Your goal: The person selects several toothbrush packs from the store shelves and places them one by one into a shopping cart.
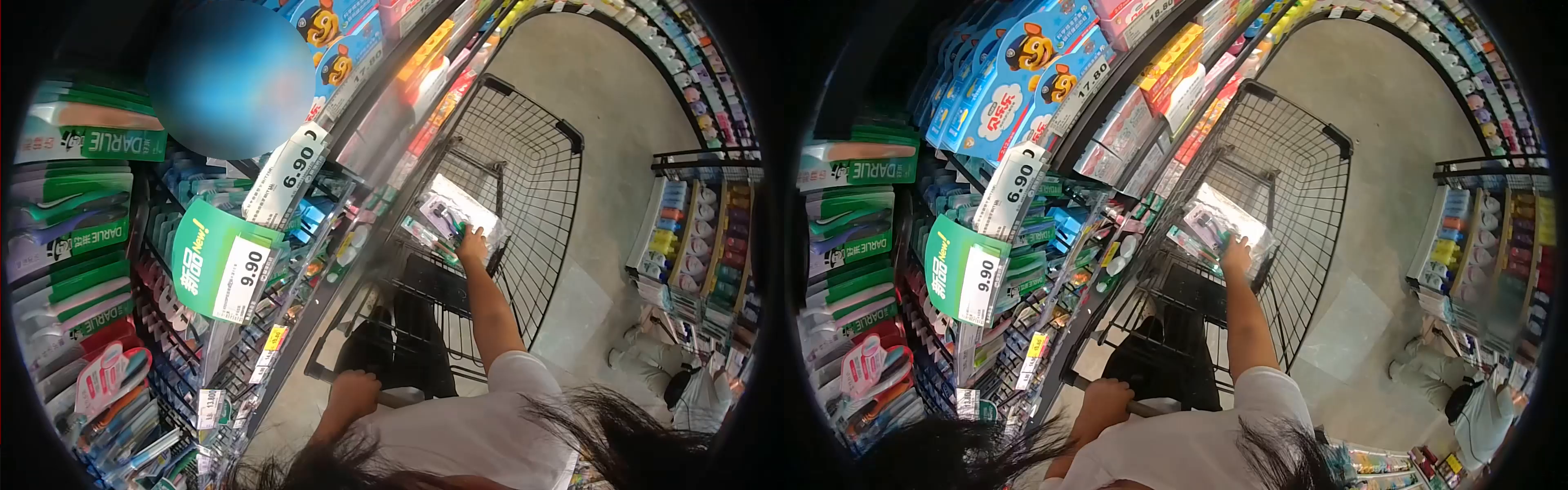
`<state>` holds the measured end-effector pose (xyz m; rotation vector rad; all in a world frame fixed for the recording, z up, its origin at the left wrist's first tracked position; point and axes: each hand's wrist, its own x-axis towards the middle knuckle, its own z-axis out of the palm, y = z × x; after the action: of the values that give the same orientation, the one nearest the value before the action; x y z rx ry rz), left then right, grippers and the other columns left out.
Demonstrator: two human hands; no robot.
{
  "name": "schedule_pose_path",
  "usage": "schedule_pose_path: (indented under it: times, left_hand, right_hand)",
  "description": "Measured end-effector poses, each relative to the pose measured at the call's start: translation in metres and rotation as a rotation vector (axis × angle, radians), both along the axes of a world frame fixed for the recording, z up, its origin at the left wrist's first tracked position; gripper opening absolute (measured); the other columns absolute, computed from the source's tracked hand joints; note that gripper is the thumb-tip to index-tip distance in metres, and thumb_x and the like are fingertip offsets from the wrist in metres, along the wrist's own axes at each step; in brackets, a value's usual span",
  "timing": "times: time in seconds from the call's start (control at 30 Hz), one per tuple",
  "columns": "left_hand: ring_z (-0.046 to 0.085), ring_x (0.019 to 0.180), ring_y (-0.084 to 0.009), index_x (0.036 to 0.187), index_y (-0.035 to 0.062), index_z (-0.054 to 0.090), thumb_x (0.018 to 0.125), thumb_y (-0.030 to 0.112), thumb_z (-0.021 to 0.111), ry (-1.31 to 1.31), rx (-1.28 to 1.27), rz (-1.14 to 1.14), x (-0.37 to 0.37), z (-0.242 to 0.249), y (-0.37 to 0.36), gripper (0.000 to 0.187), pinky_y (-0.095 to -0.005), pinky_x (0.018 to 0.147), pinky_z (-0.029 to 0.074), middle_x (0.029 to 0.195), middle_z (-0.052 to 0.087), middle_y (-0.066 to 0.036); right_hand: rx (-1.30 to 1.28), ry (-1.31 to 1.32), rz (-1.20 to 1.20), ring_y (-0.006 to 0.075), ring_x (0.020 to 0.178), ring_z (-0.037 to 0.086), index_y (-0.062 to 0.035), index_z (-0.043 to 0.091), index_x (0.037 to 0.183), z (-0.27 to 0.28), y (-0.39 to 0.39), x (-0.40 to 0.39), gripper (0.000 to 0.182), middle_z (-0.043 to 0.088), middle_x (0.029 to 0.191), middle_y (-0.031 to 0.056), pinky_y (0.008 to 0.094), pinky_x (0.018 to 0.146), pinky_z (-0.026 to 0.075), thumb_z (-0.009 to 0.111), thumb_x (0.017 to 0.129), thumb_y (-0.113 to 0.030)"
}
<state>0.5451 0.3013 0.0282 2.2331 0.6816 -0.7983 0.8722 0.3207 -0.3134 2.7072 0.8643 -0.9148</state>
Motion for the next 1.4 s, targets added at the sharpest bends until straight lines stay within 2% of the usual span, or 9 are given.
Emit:
schedule_pose_path:
  times: [0.13, 0.33, 0.57, 0.83, 0.9, 0.97, 1.03, 1.2, 1.4]
  left_hand:
    - [0.060, 0.074, -0.0216, 0.064, 0.0120, 0.063, 0.060, 0.017, 0.063, -0.044, 0.024, 0.012, -0.006, 0.000, -0.005, 0.007, -0.0352, 0.066, 0.047, 0.072, 0.060, -0.004]
    - [0.061, 0.073, -0.0228, 0.065, 0.0117, 0.064, 0.060, 0.018, 0.064, -0.063, 0.049, -0.049, -0.010, -0.001, -0.005, 0.008, -0.0359, 0.065, 0.048, 0.070, 0.060, -0.005]
    - [0.064, 0.071, -0.0289, 0.071, 0.0049, 0.068, 0.057, 0.018, 0.067, -0.088, 0.045, -0.112, -0.018, 0.003, -0.005, 0.019, -0.0399, 0.063, 0.052, 0.071, 0.065, -0.012]
    - [0.064, 0.071, -0.0296, 0.071, 0.0055, 0.068, 0.059, 0.020, 0.067, -0.195, 0.162, -0.073, -0.026, 0.016, -0.007, 0.019, -0.0390, 0.063, 0.051, 0.073, 0.065, -0.013]
    - [0.064, 0.071, -0.0298, 0.070, 0.0063, 0.068, 0.059, 0.021, 0.067, -0.230, 0.189, -0.073, -0.028, 0.007, -0.007, 0.018, -0.0393, 0.062, 0.051, 0.073, 0.065, -0.013]
    - [0.064, 0.071, -0.0303, 0.070, 0.0057, 0.068, 0.060, 0.021, 0.066, -0.258, 0.199, -0.078, -0.030, 0.003, -0.008, 0.018, -0.0397, 0.062, 0.051, 0.073, 0.065, -0.014]
    - [0.064, 0.071, -0.0303, 0.071, 0.0047, 0.068, 0.060, 0.021, 0.066, -0.276, 0.217, -0.074, -0.029, 0.004, -0.008, 0.019, -0.0399, 0.062, 0.051, 0.073, 0.065, -0.014]
    - [0.065, 0.074, -0.0308, 0.074, 0.0041, 0.068, 0.060, 0.023, 0.067, -0.261, 0.176, -0.081, -0.029, -0.009, -0.009, 0.023, -0.0401, 0.066, 0.052, 0.076, 0.066, -0.016]
    - [0.064, 0.077, -0.0304, 0.071, 0.0048, 0.068, 0.057, 0.017, 0.066, -0.324, 0.217, -0.057, -0.034, -0.009, -0.013, 0.018, -0.0401, 0.069, 0.050, 0.075, 0.065, -0.016]
  right_hand:
    - [0.069, 0.036, -0.004, 0.0337, 0.105, 0.052, -0.0180, 0.032, 0.132, 0.009, -0.008, -0.009, 0.093, 0.036, 0.122, 0.0143, 0.0424, 0.078, 0.051, 0.084, 0.056, -0.020]
    - [0.158, 0.262, 0.073, 0.0388, 0.104, 0.052, -0.0070, 0.048, 0.114, 0.034, -0.070, -0.035, 0.050, 0.051, 0.114, 0.0228, 0.0467, 0.085, 0.046, 0.068, 0.069, -0.016]
    - [0.157, 0.329, 0.112, 0.0374, 0.090, 0.059, 0.0016, 0.060, 0.094, 0.069, -0.124, -0.039, 0.040, 0.061, 0.094, 0.0244, 0.0426, 0.079, 0.048, 0.066, 0.067, -0.027]
    - [0.805, -0.015, 0.362, 0.0294, 0.071, 0.063, -0.0043, 0.063, 0.083, 0.131, -0.071, -0.054, 0.026, 0.065, 0.072, 0.0126, 0.0384, 0.065, 0.048, 0.069, 0.070, -0.027]
    - [1.054, -0.018, 0.335, 0.0282, 0.064, 0.061, -0.0042, 0.063, 0.081, 0.206, -0.019, -0.066, 0.021, 0.063, 0.069, 0.0109, 0.0371, 0.060, 0.048, 0.067, 0.074, -0.023]
    - [1.141, 0.186, 0.169, 0.0146, 0.060, 0.056, -0.0014, 0.062, 0.079, 0.301, 0.031, -0.090, 0.014, 0.060, 0.065, 0.0083, 0.0276, 0.056, 0.044, 0.064, 0.079, -0.015]
    - [1.426, 0.245, 0.235, 0.0163, 0.052, 0.043, -0.0019, 0.059, 0.079, 0.376, 0.074, -0.116, 0.009, 0.050, 0.060, 0.0071, 0.0282, 0.050, 0.036, 0.062, 0.078, -0.010]
    - [1.587, 0.392, 0.511, 0.0181, 0.061, 0.049, -0.0012, 0.058, 0.085, 0.519, 0.147, -0.201, 0.019, 0.055, 0.076, 0.0079, 0.0285, 0.054, 0.040, 0.069, 0.073, -0.012]
    - [1.590, 0.374, 0.806, 0.0356, 0.090, 0.055, 0.0000, 0.056, 0.103, 0.502, 0.217, -0.261, 0.053, 0.057, 0.097, 0.0200, 0.0411, 0.079, 0.044, 0.077, 0.063, -0.026]
